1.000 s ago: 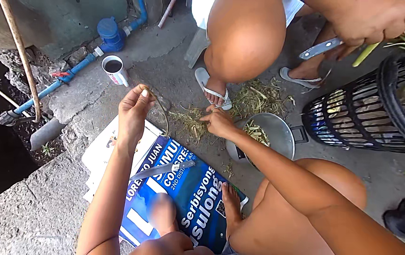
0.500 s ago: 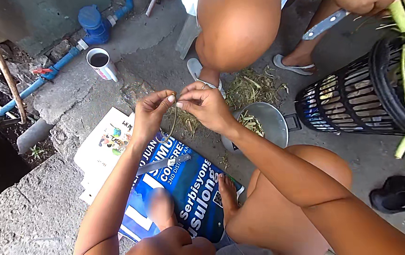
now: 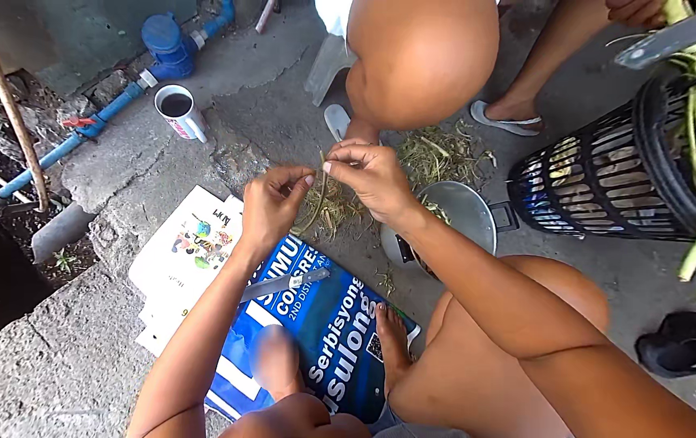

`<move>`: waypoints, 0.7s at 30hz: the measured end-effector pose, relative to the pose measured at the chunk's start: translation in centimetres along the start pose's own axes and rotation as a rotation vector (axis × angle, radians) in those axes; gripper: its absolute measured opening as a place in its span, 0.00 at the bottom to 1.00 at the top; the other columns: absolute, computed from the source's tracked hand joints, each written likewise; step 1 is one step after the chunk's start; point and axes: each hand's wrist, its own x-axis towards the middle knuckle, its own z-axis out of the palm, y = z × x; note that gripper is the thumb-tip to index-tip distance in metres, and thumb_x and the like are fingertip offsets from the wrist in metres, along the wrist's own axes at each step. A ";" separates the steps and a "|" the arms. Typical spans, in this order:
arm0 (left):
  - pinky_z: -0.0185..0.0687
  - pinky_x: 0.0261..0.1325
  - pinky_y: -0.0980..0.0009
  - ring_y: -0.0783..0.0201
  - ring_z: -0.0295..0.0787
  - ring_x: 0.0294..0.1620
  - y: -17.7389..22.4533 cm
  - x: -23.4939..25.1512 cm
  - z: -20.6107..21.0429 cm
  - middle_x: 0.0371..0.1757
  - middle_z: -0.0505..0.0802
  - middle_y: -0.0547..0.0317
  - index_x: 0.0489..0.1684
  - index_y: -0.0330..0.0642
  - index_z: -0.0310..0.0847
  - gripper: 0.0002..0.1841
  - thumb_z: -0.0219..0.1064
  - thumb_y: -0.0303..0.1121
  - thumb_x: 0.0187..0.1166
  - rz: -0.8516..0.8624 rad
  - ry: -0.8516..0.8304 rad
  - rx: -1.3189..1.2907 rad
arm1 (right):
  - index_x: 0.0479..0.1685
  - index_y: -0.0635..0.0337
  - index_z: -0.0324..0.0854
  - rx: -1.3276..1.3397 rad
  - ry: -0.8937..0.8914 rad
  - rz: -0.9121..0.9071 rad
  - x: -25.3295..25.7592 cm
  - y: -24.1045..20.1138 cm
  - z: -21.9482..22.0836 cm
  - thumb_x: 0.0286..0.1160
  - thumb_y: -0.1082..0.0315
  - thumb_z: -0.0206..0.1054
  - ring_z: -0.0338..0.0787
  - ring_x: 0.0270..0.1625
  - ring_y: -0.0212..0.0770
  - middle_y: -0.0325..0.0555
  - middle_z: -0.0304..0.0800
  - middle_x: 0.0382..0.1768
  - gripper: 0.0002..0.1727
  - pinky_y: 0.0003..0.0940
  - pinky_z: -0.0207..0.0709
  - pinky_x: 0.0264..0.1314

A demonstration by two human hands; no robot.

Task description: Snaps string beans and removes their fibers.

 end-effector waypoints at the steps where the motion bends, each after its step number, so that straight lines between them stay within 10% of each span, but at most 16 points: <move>1: 0.84 0.37 0.75 0.73 0.87 0.31 0.1 -0.2 -0.2 0.39 0.93 0.59 0.50 0.41 0.91 0.08 0.67 0.32 0.85 0.023 -0.024 0.065 | 0.36 0.62 0.91 0.035 0.025 0.022 0.2 -0.1 -0.3 0.70 0.71 0.73 0.87 0.53 0.31 0.45 0.89 0.52 0.04 0.26 0.83 0.53; 9: 0.86 0.49 0.47 0.47 0.92 0.47 -2.2 -0.1 -1.8 0.43 0.94 0.48 0.46 0.40 0.93 0.10 0.64 0.28 0.82 0.180 -0.197 0.562 | 0.40 0.61 0.89 0.266 0.129 0.116 1.3 -0.5 -2.5 0.76 0.75 0.68 0.85 0.31 0.26 0.33 0.89 0.28 0.04 0.24 0.82 0.42; 13: 0.83 0.46 0.39 0.39 0.91 0.48 -3.0 -0.2 -3.9 0.41 0.94 0.44 0.42 0.41 0.94 0.08 0.66 0.26 0.81 0.075 -0.343 0.749 | 0.38 0.61 0.90 0.193 0.152 0.055 1.1 -0.1 -2.3 0.74 0.74 0.70 0.85 0.34 0.27 0.34 0.89 0.31 0.03 0.24 0.82 0.43; 21: 0.86 0.60 0.50 0.49 0.91 0.59 0.3 0.4 -4.9 0.67 0.89 0.43 0.68 0.36 0.85 0.16 0.62 0.32 0.88 0.045 -0.130 0.375 | 0.40 0.61 0.91 0.112 0.046 0.014 0.9 0.4 -1.8 0.72 0.74 0.71 0.86 0.43 0.26 0.39 0.90 0.42 0.05 0.23 0.81 0.48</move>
